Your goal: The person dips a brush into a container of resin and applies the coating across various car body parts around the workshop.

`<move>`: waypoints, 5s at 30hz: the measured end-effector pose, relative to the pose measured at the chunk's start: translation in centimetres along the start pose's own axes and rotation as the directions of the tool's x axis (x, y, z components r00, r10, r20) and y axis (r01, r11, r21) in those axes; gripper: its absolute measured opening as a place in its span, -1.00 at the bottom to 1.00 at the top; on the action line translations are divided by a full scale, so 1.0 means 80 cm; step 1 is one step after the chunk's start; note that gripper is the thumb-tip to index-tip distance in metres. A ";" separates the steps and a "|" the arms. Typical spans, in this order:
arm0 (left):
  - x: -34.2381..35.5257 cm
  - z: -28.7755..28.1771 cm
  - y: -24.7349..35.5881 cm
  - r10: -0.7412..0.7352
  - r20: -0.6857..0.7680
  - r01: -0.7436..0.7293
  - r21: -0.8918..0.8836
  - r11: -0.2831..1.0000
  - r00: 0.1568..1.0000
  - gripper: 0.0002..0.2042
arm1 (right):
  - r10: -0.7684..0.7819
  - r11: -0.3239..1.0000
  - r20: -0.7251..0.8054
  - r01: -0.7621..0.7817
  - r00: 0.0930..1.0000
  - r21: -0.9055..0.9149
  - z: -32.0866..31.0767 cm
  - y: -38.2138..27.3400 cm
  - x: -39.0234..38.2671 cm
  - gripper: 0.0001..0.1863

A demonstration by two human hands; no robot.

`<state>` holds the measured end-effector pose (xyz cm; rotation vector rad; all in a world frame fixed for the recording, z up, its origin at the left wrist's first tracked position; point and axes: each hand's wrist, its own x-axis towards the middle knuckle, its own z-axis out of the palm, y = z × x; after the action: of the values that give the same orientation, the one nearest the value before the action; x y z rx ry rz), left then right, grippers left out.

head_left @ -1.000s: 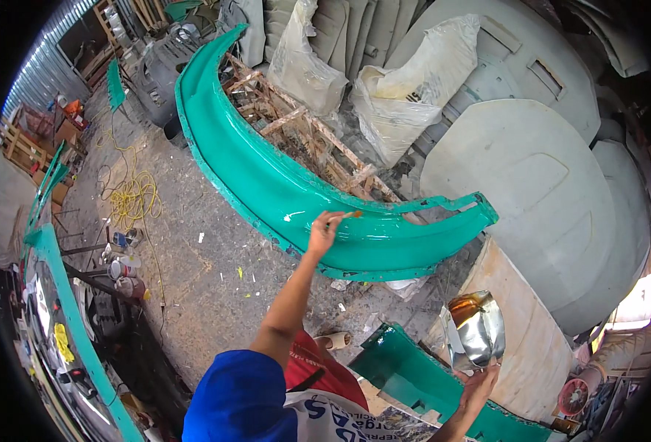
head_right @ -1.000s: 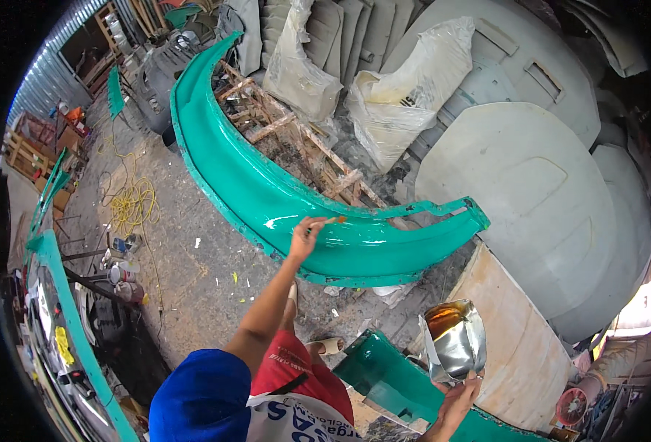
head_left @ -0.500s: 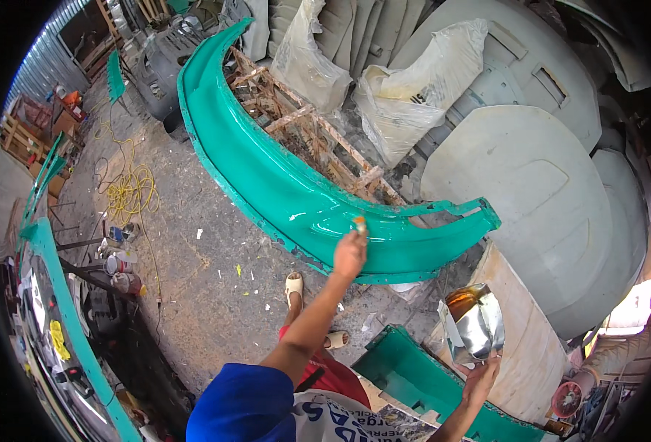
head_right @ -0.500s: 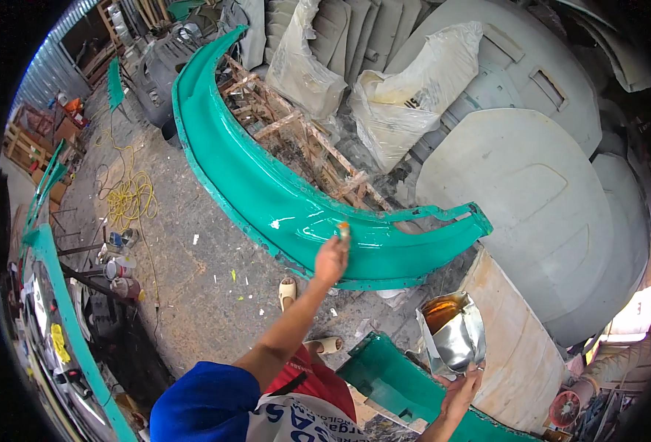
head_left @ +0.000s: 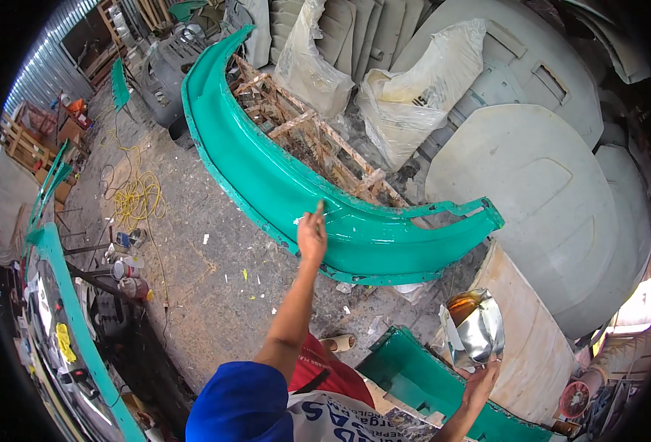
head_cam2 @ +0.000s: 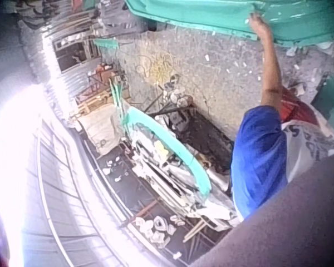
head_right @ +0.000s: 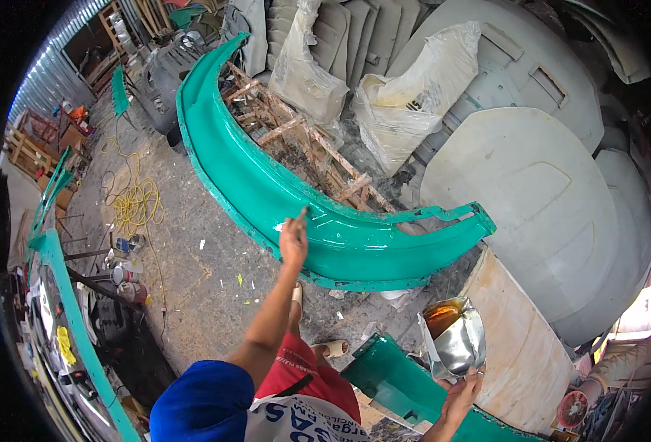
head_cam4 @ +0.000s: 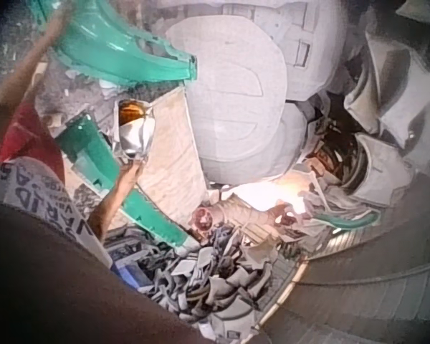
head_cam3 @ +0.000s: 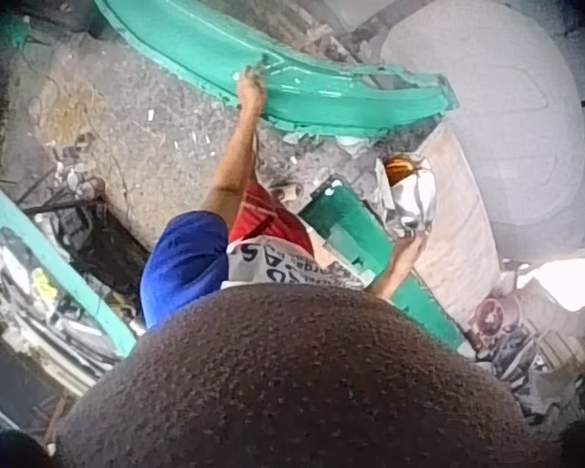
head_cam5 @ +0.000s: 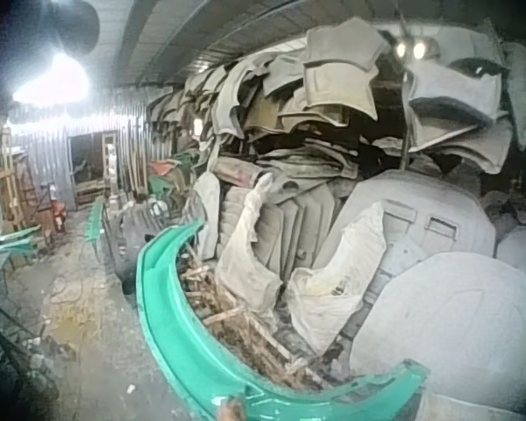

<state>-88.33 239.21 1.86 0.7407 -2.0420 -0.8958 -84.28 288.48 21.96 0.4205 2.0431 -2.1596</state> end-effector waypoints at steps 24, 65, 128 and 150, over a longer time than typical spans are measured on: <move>-0.045 0.089 0.020 0.253 0.098 -0.259 0.045 0.965 0.962 -0.79 | -0.052 0.999 -0.075 0.053 0.996 0.009 -0.033 -0.034 -0.047 -0.31; 0.027 0.320 0.235 0.664 0.737 -0.495 -0.534 0.685 0.124 -0.72 | 0.182 0.926 -0.527 0.037 0.830 0.376 -0.012 0.044 -0.120 -0.20; -0.094 -0.242 0.081 0.329 0.856 -0.049 -0.338 0.940 0.398 -0.70 | 0.084 0.965 -0.223 -0.023 0.971 0.263 0.064 0.242 -0.482 -0.37; -0.451 -0.178 0.510 0.728 0.643 -0.042 -0.756 0.654 -0.238 -0.81 | -0.077 0.993 -0.491 0.112 0.868 0.043 -0.276 0.204 -0.430 -0.37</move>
<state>-65.32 284.76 25.60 -1.5772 -2.6075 -1.6474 -44.50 306.17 15.67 0.9897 2.2706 -2.3747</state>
